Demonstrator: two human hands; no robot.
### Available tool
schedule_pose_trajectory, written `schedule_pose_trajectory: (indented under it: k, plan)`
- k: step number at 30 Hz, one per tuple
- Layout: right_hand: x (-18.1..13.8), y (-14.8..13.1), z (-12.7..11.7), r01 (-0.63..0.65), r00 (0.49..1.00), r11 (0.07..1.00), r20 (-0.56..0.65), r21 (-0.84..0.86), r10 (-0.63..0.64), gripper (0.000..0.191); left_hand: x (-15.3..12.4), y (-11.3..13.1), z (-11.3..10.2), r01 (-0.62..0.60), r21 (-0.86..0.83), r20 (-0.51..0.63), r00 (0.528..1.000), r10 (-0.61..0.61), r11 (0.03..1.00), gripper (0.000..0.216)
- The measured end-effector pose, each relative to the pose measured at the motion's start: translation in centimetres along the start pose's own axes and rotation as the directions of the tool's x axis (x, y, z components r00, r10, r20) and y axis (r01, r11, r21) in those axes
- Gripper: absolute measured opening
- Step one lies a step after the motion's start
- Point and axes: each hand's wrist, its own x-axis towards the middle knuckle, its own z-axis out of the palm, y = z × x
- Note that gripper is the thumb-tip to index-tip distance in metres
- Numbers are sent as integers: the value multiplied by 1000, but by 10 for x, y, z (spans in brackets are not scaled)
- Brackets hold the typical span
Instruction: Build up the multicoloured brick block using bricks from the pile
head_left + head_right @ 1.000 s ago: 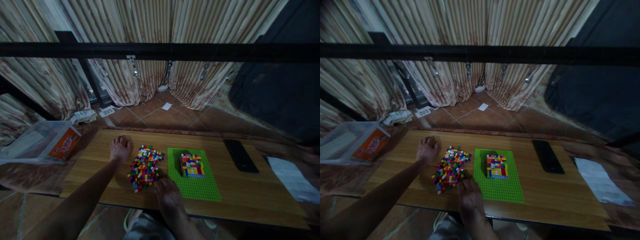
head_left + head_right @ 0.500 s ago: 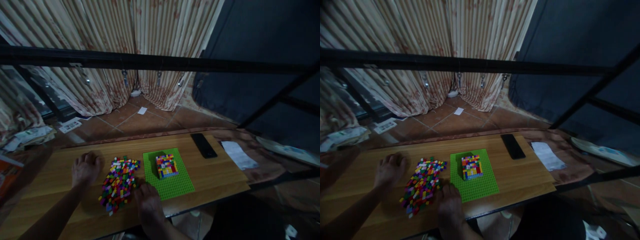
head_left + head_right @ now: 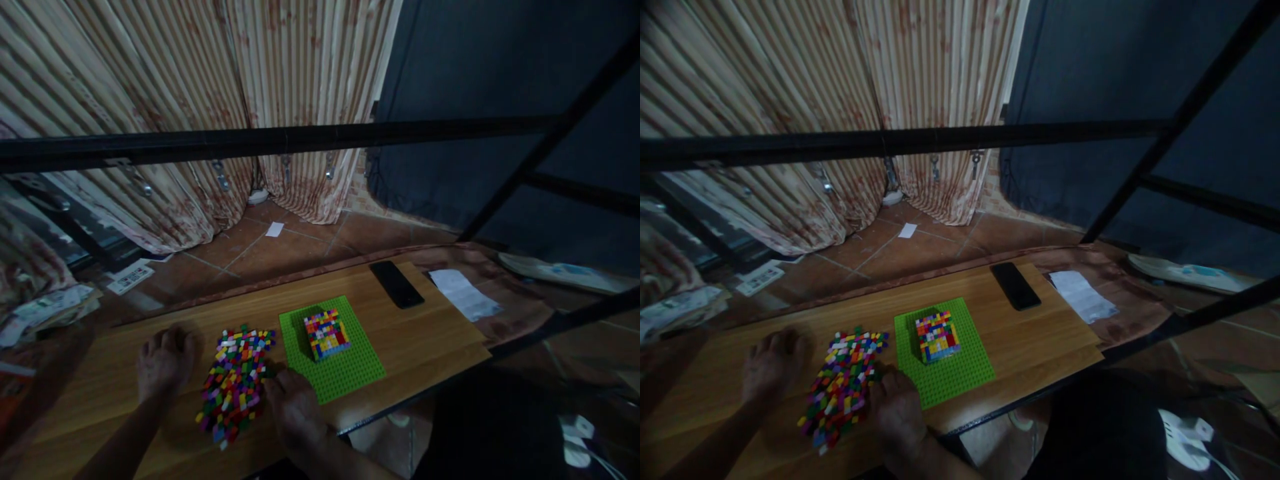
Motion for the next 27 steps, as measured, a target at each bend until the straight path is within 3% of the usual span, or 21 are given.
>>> schedule_pose_trajectory:
  k: [3, 11, 13, 16, 18, 20, 25, 27]
  plan:
    - [2, 2, -5, -10, 1000, 1000, -14, 17, 10, 9, -1, 3, -4, -28, 71, 33, 999, 26, 997, 44]
    - [11, -5, -34, -141, 985, 977, 125, 161, 121, 11, -2, 4, -4, -6, 101, 40, 999, 2, 995, 49]
    - [13, -8, -46, -203, 976, 940, 133, 274, 172, 15, -2, 2, -3, -13, 105, 40, 999, 9, 994, 49]
    - [13, -3, -66, -351, 935, 765, 151, 540, 322, 19, -2, 0, -1, -16, 115, 27, 1000, 13, 993, 48]
    - [10, 8, -78, -417, 896, 658, 162, 627, 414, 18, -2, 0, 0, -12, 116, 22, 1000, 10, 993, 48]
    - [6, 25, -88, -450, 859, 609, 129, 652, 496, 14, -2, 1, 0, -9, 113, 28, 1000, 6, 994, 49]
    - [-1, 76, -108, -493, 789, 595, 38, 635, 613, 19, -2, 4, -3, -7, 117, 46, 999, 2, 993, 51]
    - [0, 90, -113, -493, 787, 612, 17, 618, 617, 21, -2, 4, -4, -7, 117, 43, 999, 2, 993, 51]
